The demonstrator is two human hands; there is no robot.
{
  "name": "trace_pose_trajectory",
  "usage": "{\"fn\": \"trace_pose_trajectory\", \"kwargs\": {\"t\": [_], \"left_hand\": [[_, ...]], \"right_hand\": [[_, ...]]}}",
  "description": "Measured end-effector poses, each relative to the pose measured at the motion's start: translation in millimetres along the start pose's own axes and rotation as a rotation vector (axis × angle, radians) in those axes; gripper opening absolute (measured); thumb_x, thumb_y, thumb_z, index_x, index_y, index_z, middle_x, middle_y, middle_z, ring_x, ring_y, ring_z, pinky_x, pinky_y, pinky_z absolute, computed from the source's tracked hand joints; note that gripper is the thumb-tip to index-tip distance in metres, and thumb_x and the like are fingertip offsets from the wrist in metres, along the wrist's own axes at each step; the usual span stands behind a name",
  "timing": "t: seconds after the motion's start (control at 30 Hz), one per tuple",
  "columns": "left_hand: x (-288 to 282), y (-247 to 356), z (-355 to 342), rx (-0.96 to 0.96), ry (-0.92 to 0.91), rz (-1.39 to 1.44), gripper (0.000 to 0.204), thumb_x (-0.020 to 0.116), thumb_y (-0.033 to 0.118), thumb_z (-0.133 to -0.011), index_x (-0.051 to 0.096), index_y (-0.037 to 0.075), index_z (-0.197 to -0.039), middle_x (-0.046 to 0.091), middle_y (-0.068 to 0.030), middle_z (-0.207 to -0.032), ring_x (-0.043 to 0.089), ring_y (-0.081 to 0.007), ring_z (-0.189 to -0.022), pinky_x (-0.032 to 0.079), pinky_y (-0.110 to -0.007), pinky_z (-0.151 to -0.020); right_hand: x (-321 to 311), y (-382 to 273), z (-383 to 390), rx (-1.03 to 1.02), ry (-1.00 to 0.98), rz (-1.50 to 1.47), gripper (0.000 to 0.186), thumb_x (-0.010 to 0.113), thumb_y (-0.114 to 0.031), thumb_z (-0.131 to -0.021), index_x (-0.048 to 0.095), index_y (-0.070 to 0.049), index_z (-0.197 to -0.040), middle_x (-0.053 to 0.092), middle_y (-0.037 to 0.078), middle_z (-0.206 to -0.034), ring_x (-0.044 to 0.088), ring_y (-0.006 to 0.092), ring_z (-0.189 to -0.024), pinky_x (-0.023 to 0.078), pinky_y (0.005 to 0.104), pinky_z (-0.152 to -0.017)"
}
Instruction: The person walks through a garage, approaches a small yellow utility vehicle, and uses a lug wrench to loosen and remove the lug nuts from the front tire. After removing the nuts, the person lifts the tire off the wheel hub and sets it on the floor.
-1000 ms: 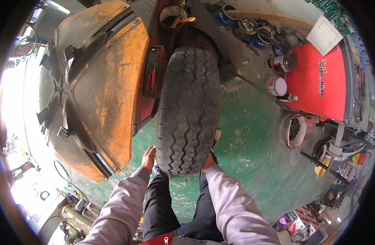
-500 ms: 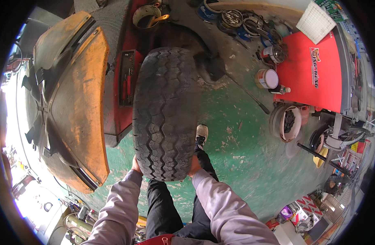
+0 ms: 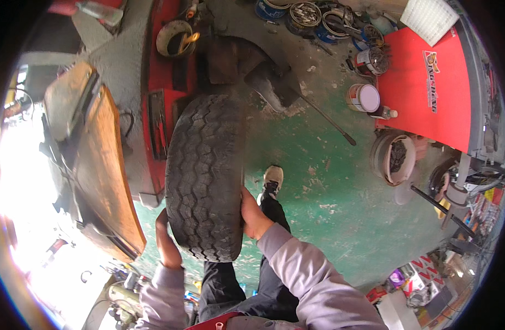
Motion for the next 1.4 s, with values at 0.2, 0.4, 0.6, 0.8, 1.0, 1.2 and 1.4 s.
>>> {"fn": "trace_pose_trajectory", "kwargs": {"t": [0.2, 0.4, 0.6, 0.8, 1.0, 1.2, 1.4], "left_hand": [[151.6, 109.9, -10.1, 0.664, -0.126, -1.265, 0.086, 0.073, 0.039, -0.080, 0.047, -0.001, -0.151, 0.041, -0.0277, -0.159, 0.035, -0.0469, -0.150, 0.024, -0.062, -0.123], [181.0, 116.6, -21.8, 0.760, -0.151, -1.341, 0.094, 0.073, 0.038, -0.075, 0.042, -0.003, -0.154, 0.036, -0.0303, -0.161, 0.031, -0.0490, -0.152, 0.021, -0.065, -0.122], [191.7, 112.9, -29.6, 0.744, -0.186, -1.396, 0.092, 0.071, 0.036, -0.078, 0.040, -0.004, -0.155, 0.034, -0.0308, -0.162, 0.028, -0.0499, -0.153, 0.018, -0.065, -0.123], [213.0, 128.6, -29.8, 0.737, -0.196, -1.394, 0.092, 0.070, 0.035, -0.080, 0.036, -0.004, -0.157, 0.032, -0.0297, -0.163, 0.025, -0.0480, -0.154, 0.015, -0.063, -0.125], [226.0, 129.4, -27.0, 0.732, -0.194, -1.393, 0.093, 0.069, 0.037, -0.082, 0.034, -0.002, -0.159, 0.030, -0.0267, -0.166, 0.022, -0.0452, -0.156, 0.012, -0.061, -0.126], [232.8, 131.0, -24.2, 0.735, -0.169, -1.371, 0.092, 0.069, 0.035, -0.081, 0.035, -0.001, -0.159, 0.031, -0.0254, -0.166, 0.023, -0.0439, -0.156, 0.013, -0.060, -0.126], [215.6, 148.4, -48.9, 0.764, -0.117, -1.351, 0.091, 0.067, 0.035, -0.081, 0.037, -0.001, -0.158, 0.032, -0.0272, -0.165, 0.025, -0.0457, -0.155, 0.015, -0.062, -0.125]], "right_hand": [[-127.8, -118.2, -104.4, -0.212, 0.263, 0.512, 0.078, 0.049, -0.073, -0.098, 0.052, -0.013, -0.148, 0.066, 0.017, -0.121, 0.063, 0.0288, -0.108, 0.049, 0.0512, -0.094], [-325.9, -334.1, -113.6, -0.855, 0.624, -0.240, 0.074, 0.053, -0.074, -0.094, 0.052, -0.010, -0.133, 0.052, 0.014, -0.114, 0.052, 0.0280, -0.106, 0.040, 0.0460, -0.096], [-306.0, -408.8, -16.5, -1.093, 0.273, -0.964, 0.085, 0.058, -0.079, -0.089, 0.058, -0.003, -0.129, 0.059, 0.013, -0.118, 0.054, 0.0369, -0.128, 0.037, 0.0521, -0.116], [-186.3, -429.8, 136.2, -1.345, -0.147, -0.689, 0.076, 0.057, -0.078, -0.091, 0.068, -0.003, -0.098, 0.070, 0.013, -0.097, 0.063, 0.0381, -0.113, 0.034, 0.0559, -0.115], [-66.4, -411.3, 172.6, -1.269, -0.104, -0.377, 0.048, 0.057, -0.048, -0.101, 0.051, -0.010, -0.072, 0.054, 0.006, -0.068, 0.066, 0.0289, -0.082, 0.049, 0.0495, -0.100], [-20.3, -371.1, 152.9, -1.191, 0.056, -0.335, 0.031, 0.055, -0.028, -0.095, 0.050, -0.013, -0.070, 0.054, 0.003, -0.070, 0.066, 0.0219, -0.080, 0.047, 0.0382, -0.085], [10.8, -351.2, 141.1, -1.086, 0.047, -0.002, 0.037, 0.055, -0.032, -0.095, 0.058, -0.005, -0.069, 0.064, 0.008, -0.075, 0.066, 0.0218, -0.081, 0.043, 0.0354, -0.081]]}}
Point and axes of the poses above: each hand's wrist, its own z-axis away from the middle knuckle, its own x-axis out of the palm, y = z × x, the point moved 7 cm from there along -z, towards the middle knuckle
